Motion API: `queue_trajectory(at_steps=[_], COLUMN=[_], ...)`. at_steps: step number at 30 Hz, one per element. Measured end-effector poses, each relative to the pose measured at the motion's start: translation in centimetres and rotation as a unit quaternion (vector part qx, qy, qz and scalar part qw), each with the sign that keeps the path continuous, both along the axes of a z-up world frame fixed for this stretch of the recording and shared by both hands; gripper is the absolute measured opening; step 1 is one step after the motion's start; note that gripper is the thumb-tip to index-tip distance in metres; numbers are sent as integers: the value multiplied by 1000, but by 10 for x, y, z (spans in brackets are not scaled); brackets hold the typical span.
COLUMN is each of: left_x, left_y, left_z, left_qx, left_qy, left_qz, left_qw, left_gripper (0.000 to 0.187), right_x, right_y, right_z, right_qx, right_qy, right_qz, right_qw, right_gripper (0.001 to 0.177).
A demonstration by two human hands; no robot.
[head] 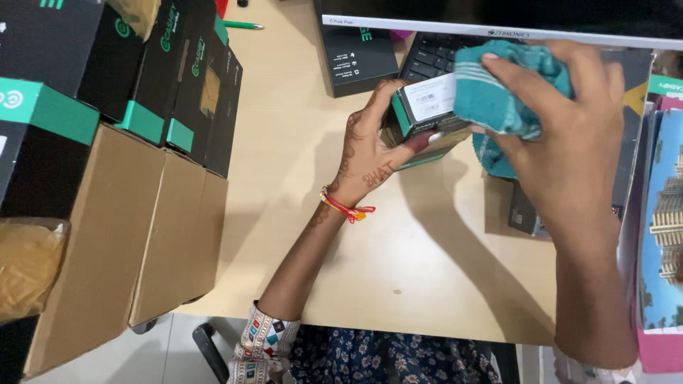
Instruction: The person wipes several retail boxes with a cloth while organizing them on a desk.
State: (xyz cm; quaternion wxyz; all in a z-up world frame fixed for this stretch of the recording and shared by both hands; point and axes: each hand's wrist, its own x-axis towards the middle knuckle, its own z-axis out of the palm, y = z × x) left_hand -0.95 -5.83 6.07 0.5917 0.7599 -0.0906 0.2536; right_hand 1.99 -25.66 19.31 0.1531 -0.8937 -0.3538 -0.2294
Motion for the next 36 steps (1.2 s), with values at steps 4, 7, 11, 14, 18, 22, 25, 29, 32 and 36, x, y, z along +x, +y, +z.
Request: queue_trajectory(at_steps=[4,7,11,14,18,22,25,29,32,36], left_x=[-2,-4,-9,-8,-3,6,15,13,1,-7], left_y=[-3,-5,-1,8,24,34,32,25,45,83], left_z=[-1,-5,-7,-5,-21,-57,-81,-76,-47,-29], left_qx=[-33,-107,-168,-313,-404,-557,-651,-661,-544,-364], left_qy=[2,24,40,17,-21,-27,1,23,32,112], left_qz=[-13,-50,-46,-49,-21,-21,-17,-74,-112,-148], left_qw=[999,993,984,948,914,830,759,746,831,913], left_gripper=[59,60,64,66,60,53,48,53,66,67], right_x=[-8,-20,-12,-6,2,8,11,8,3,1], right_y=[4,12,12,20,20,6,-7,-18,-20,-20], right_z=[-49,-81,-112,-128,-146,-160,-162,-159,-155,-144], right_qx=[228,286,313,292,218,232,375,556,588,610], right_qy=[141,85,124,195,176,268,464,559,513,421], right_qz=[46,-19,12,-2,4,-19,-16,49,59,74], right_qw=[962,954,941,936,960,935,803,614,623,667], right_gripper=[65,72,62,59,67,66,57,59,60,61])
